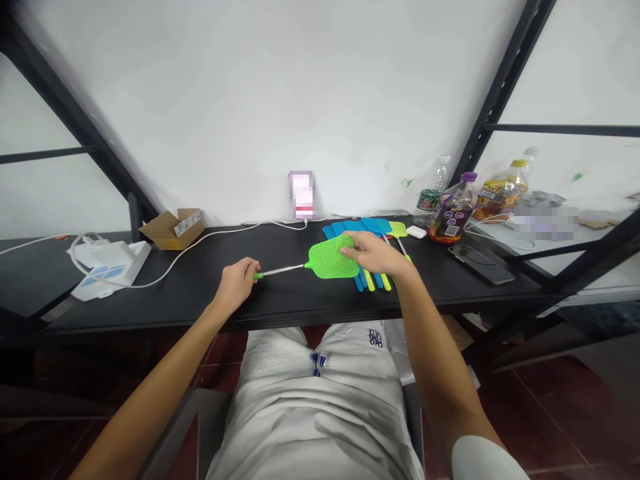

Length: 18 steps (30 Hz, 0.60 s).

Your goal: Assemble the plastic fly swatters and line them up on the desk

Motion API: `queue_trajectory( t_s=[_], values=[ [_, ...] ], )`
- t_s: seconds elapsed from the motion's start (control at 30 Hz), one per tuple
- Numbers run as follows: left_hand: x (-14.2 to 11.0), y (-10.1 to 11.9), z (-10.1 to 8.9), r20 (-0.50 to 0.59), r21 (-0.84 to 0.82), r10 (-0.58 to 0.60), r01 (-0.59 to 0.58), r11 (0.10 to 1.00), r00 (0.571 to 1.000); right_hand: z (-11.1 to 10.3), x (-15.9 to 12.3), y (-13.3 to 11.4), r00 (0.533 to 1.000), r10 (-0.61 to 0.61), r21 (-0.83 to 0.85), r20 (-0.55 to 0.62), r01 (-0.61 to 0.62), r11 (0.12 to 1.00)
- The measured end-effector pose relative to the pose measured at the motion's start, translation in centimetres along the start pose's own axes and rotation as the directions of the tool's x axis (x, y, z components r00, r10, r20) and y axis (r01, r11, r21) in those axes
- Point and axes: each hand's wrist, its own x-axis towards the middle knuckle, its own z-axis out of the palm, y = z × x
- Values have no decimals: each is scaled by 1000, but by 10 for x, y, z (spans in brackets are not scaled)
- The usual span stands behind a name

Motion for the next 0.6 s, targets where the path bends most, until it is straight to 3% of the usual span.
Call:
queue_trajectory(
  t_s=[0.17, 0.6],
  values=[
    [0, 1, 1, -7, -9, -26, 26, 1000, 1000, -1, 0, -7, 995, 91, -70, 34, -88, 994],
    [0, 0, 1, -17, 15, -35, 36, 999, 999, 2, 0, -11, 998, 47, -98, 42, -43, 994]
  ],
)
